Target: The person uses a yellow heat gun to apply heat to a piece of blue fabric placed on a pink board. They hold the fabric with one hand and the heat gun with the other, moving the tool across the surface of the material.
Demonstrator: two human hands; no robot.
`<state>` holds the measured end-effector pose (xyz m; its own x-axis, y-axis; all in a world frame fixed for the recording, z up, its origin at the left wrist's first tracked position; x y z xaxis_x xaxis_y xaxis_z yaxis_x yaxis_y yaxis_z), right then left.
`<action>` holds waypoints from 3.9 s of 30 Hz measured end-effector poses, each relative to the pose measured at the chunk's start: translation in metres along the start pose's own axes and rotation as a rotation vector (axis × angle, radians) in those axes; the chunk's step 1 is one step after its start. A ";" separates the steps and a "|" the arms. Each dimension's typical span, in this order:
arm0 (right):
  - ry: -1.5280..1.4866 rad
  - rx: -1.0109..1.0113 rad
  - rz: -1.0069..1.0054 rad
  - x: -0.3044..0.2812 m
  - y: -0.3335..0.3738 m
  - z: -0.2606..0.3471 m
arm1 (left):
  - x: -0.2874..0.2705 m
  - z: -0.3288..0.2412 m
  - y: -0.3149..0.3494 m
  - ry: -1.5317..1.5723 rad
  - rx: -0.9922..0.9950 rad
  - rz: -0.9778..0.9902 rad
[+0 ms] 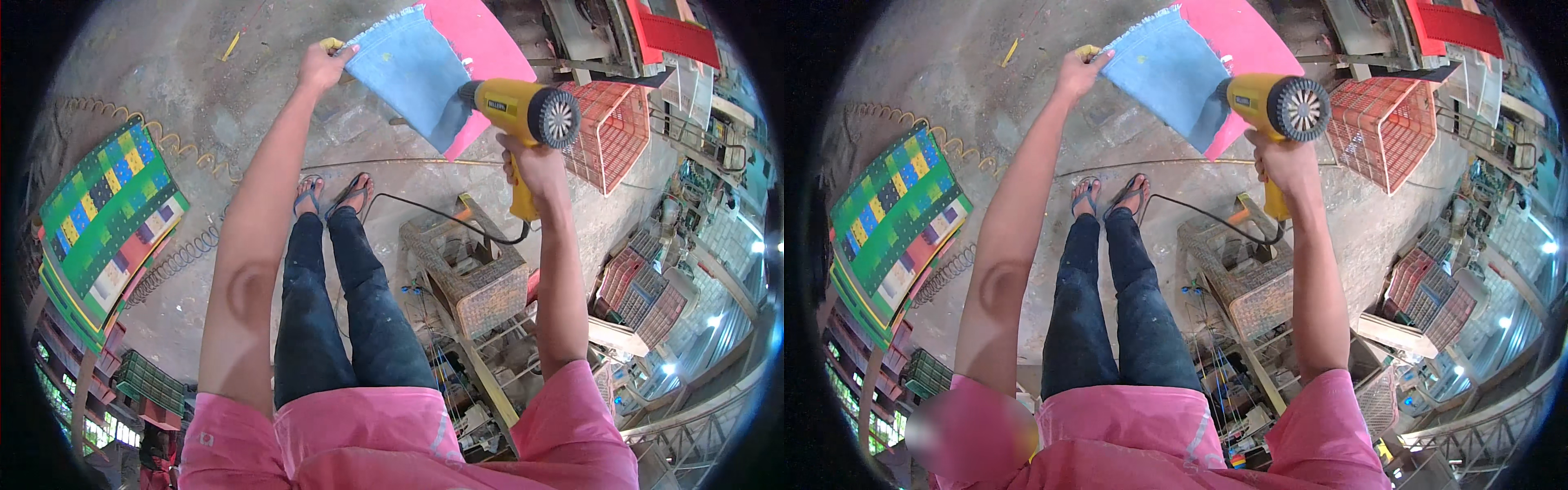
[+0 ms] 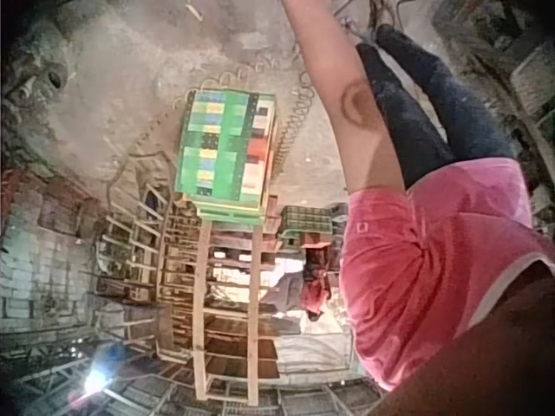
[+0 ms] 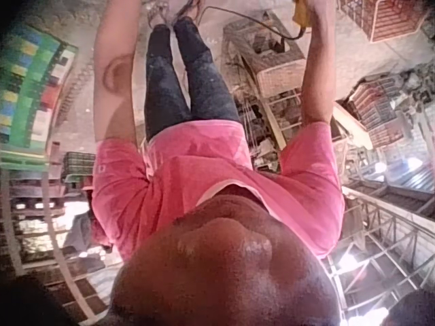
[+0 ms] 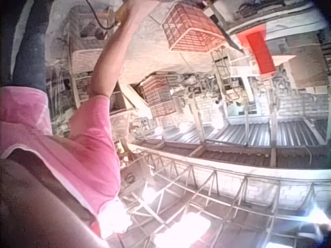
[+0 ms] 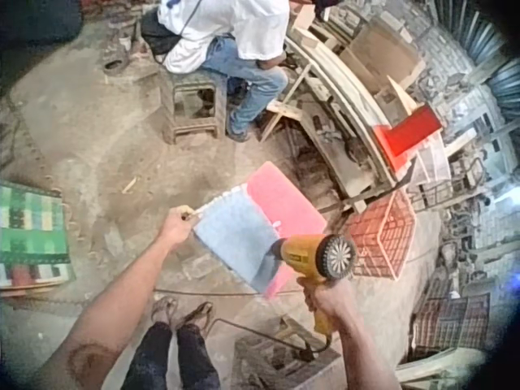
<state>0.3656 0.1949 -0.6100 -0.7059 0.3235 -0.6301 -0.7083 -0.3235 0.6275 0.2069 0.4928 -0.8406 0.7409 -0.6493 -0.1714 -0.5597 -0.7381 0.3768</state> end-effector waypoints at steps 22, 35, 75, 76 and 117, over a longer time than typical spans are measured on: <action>-0.558 0.290 -0.106 -0.025 0.180 -0.155 | -0.039 -0.155 0.143 -0.449 0.714 -0.065; -0.785 0.145 -0.007 -0.049 0.320 -0.135 | -0.139 -0.214 0.250 0.581 -0.120 0.056; -0.727 -0.861 -0.132 -0.129 0.485 0.032 | -0.049 -0.708 0.535 -0.837 1.291 0.572; -0.705 -0.832 -0.093 -0.128 0.481 0.024 | -0.050 -0.709 0.534 -0.875 1.339 0.498; -0.615 -0.050 -0.013 -0.023 0.071 -0.038 | 0.125 -0.100 0.174 -0.028 0.276 -0.144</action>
<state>0.3316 0.1307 -0.5685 -0.5792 0.7764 -0.2485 -0.7262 -0.3530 0.5899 0.2392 0.3018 -0.7049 0.8113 -0.5367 -0.2318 -0.5324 -0.8421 0.0865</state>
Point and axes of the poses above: each hand's wrist, its own y-axis away from the middle knuckle, its own x-axis out of the palm, z = x × y, the point moved 10 cm from there along -y, towards the middle knuckle, and after that the axes turned 5 degrees about y, right-handed, at the moved point
